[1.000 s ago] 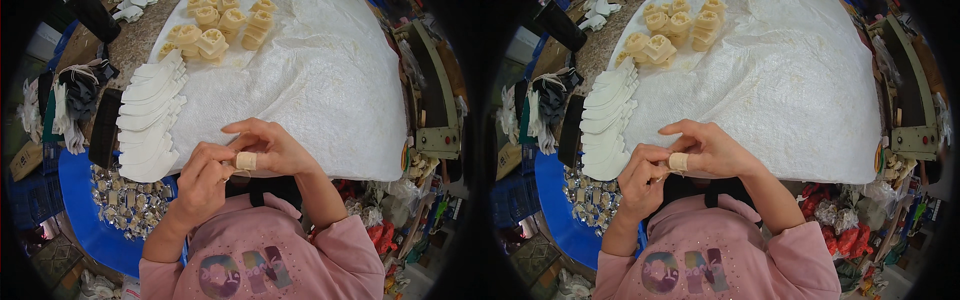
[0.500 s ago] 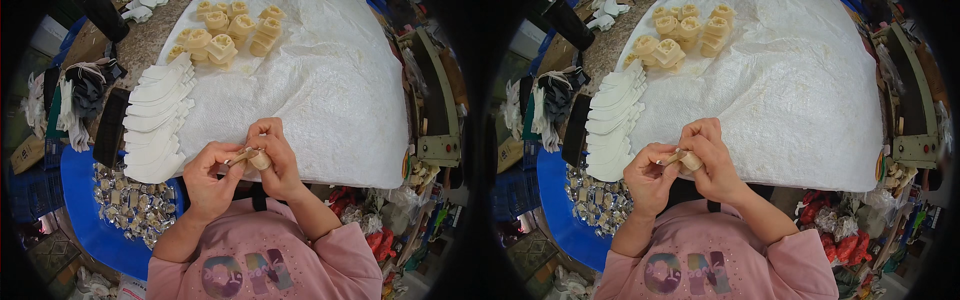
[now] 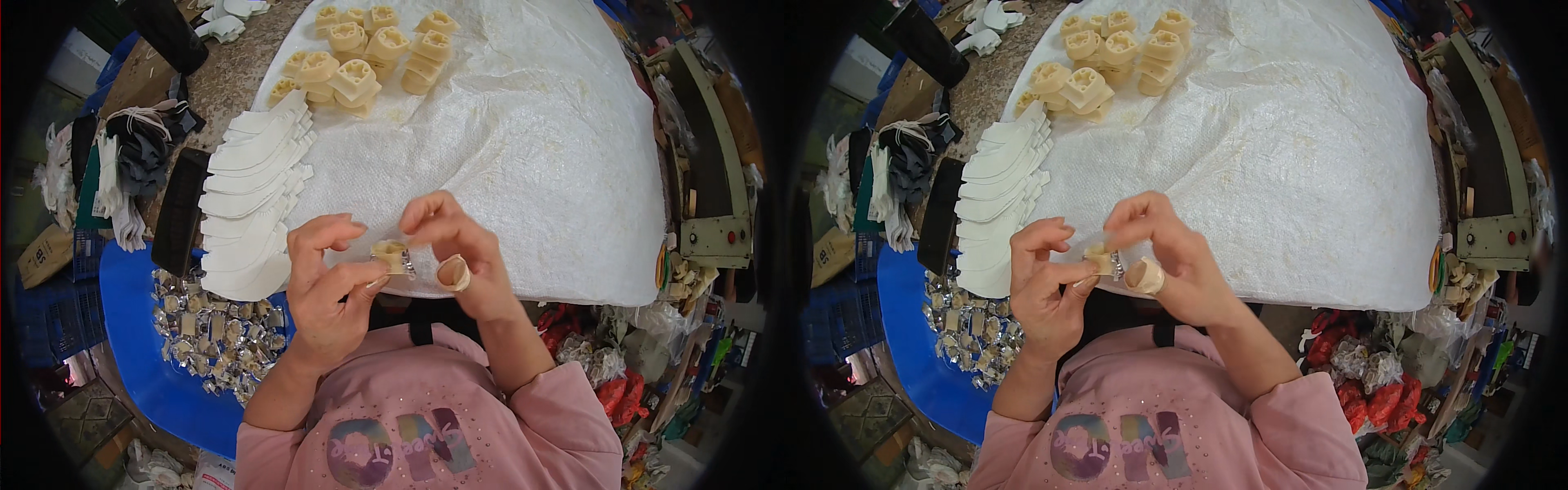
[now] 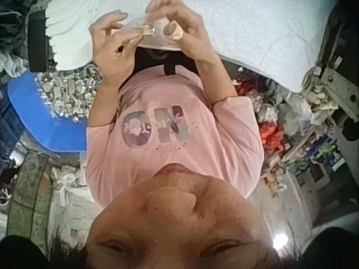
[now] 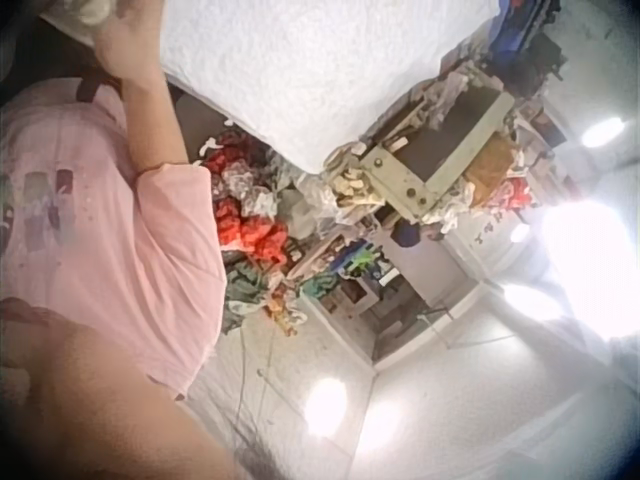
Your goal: The person is seen to be assembling shoe parts.
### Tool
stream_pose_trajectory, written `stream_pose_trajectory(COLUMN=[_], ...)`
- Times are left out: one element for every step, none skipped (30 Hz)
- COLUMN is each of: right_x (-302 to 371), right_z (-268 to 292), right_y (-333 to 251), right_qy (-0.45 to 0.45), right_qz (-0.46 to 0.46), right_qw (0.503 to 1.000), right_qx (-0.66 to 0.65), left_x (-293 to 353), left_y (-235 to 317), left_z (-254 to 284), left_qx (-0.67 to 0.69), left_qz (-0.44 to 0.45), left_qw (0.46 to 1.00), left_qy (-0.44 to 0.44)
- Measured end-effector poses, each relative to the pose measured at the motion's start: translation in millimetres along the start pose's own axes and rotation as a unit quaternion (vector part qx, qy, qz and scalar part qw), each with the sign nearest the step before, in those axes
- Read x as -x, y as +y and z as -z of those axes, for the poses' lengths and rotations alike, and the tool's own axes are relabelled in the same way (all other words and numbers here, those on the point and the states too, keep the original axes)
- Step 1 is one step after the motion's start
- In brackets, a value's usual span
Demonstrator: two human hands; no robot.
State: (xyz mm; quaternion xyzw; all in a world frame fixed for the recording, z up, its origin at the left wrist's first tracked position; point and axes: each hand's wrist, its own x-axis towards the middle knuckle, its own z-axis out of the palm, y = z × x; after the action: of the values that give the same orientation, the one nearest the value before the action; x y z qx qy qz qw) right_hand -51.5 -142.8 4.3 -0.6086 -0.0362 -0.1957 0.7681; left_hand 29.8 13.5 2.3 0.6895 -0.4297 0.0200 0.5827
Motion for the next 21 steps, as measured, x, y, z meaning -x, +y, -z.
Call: stream_pose_trajectory(right_x=[-3.0,-5.3,-7.2,-8.5,-9.0,-8.8,-9.2,-8.7,-9.5,-10.6,-10.9,-8.7,-4.8,-3.4,-2.9,-3.0,-2.7,-2.0,0.1,3.3,5.6], right_z=[6.8,7.8,9.3,10.3,11.3,13.6,16.1,17.9,16.7,14.8,12.8,7.7,0.8,-4.0,-3.0,-3.9,-4.7,-6.0,-9.0,-13.2,-14.9], right_y=[-1.2,-1.1,-3.4,-5.7,-8.0,-8.1,-7.2,-6.8,-8.7,-12.8,-14.4,-13.9,-12.9,-11.3,-3.5,-2.7,-2.7,-2.8,-0.9,2.3,3.4], right_qy=[-0.006,-0.004,-0.036,-0.066,-0.057,-0.052,-0.067,-0.081,-0.080,-0.078,-0.076,-0.078,-0.075,-0.073,-0.080,-0.081,-0.079,-0.076,-0.075,-0.058,-0.041], right_qz=[-0.019,-0.020,-0.112,-0.203,-0.174,-0.173,-0.096,-0.019,-0.018,-0.008,0.002,0.004,0.015,0.024,0.053,0.054,0.067,0.079,0.079,0.075,0.070], right_qw=[0.999,0.999,0.993,0.976,0.983,0.984,0.991,0.988,0.988,0.979,0.968,0.969,0.974,0.978,0.974,0.975,0.965,0.952,0.953,0.953,0.953], right_qx=[0.037,0.037,-0.002,-0.042,0.002,0.003,0.069,0.133,0.132,0.187,0.241,0.236,0.214,0.192,0.203,0.201,0.243,0.285,0.283,0.286,0.292], left_x=[0.5,1.1,0.6,1.7,4.3,6.1,6.5,6.1,5.8,6.1,6.9,6.9,4.9,2.9,1.2,0.0,1.6,4.7,8.1,10.1,10.5], left_y=[-0.3,-0.2,0.6,-0.5,-2.9,-4.1,-2.0,1.7,3.4,3.1,2.2,1.5,-2.2,-1.4,0.2,3.0,10.0,10.6,9.6,8.9,8.8], left_z=[0.8,1.4,1.0,0.4,-0.3,-0.7,2.1,6.7,10.6,8.2,2.7,1.1,6.1,7.3,5.1,1.7,-4.4,-3.6,-3.5,-3.7,-5.2], left_qx=[0.001,-0.035,-0.069,-0.067,-0.032,0.006,0.009,0.083,0.151,0.149,0.197,0.241,0.282,0.278,0.325,0.371,0.414,0.411,0.384,0.357,0.358], left_qz=[0.000,-0.039,-0.079,-0.080,-0.083,-0.086,-0.087,-0.017,0.054,0.055,0.134,0.212,0.224,0.225,0.262,0.297,0.311,0.311,0.314,0.316,0.316], left_qw=[1.000,0.999,0.994,0.995,0.996,0.996,0.996,0.996,0.986,0.986,0.969,0.944,0.918,0.919,0.894,0.864,0.847,0.848,0.861,0.874,0.874], left_qy=[-0.001,-0.003,-0.004,-0.006,-0.009,-0.015,-0.019,-0.032,-0.043,-0.044,-0.060,-0.074,-0.165,-0.164,-0.165,-0.166,-0.124,-0.124,-0.108,-0.093,-0.095])
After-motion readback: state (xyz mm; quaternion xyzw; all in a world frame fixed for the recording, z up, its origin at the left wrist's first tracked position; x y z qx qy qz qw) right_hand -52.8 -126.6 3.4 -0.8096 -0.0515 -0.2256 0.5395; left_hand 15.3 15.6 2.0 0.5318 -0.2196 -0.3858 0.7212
